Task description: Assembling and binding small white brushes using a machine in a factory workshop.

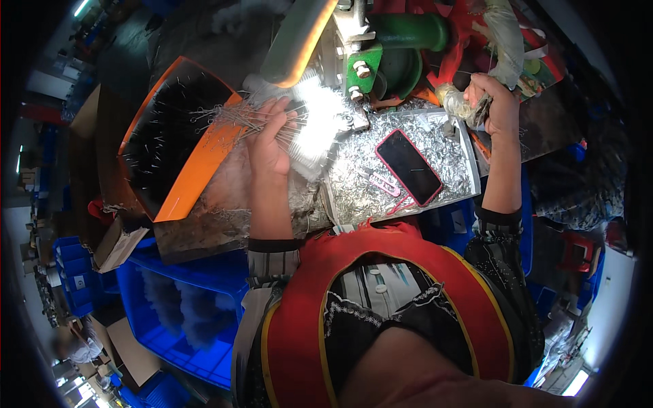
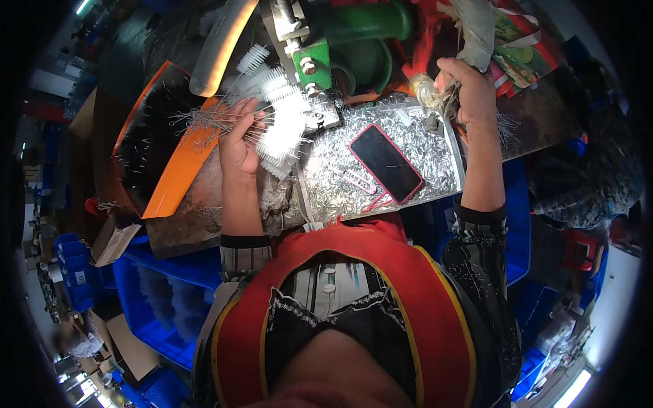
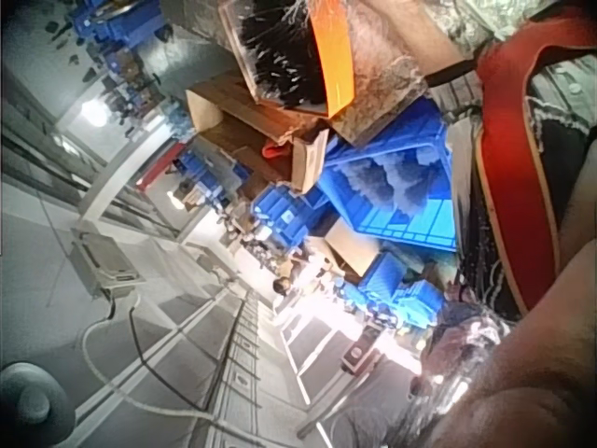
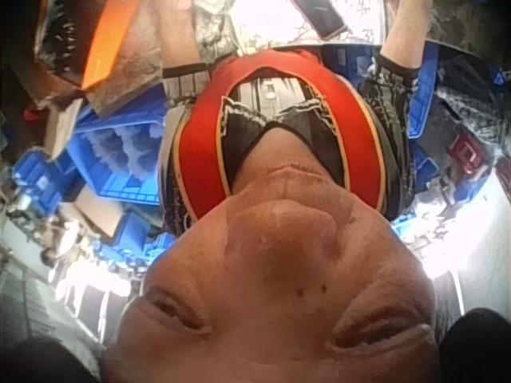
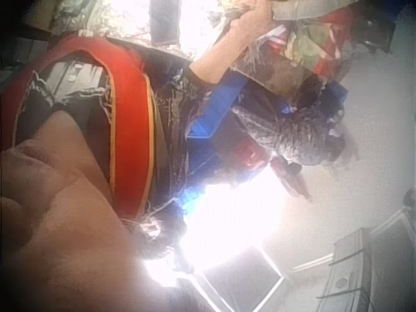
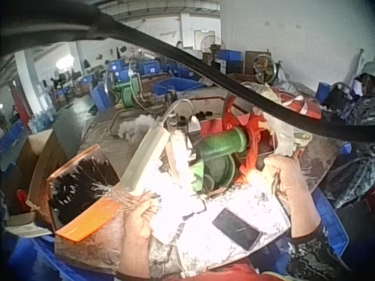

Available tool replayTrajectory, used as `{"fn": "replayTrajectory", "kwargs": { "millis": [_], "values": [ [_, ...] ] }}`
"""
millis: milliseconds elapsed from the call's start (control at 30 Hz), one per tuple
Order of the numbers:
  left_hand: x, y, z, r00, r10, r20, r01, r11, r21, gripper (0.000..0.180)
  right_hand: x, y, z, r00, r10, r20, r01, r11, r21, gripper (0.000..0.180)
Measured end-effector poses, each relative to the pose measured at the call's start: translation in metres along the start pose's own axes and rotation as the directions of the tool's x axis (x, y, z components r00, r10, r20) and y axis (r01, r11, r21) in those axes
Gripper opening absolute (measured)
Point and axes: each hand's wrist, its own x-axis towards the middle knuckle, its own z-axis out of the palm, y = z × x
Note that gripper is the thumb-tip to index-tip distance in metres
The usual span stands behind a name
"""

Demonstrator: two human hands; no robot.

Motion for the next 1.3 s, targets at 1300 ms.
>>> {"fn": "replayTrajectory", "kwargs": {
  "millis": [1300],
  "values": [
    [0.012, -0.003, 0.001, 1.0, 0.006, -0.017, -0.005, 0.995, 0.097, 0.042, 0.016, -0.03, -0.007, 0.976, 0.125, 0.177, -0.095, 0.981, -0.171, 0.034]
  ]
}}
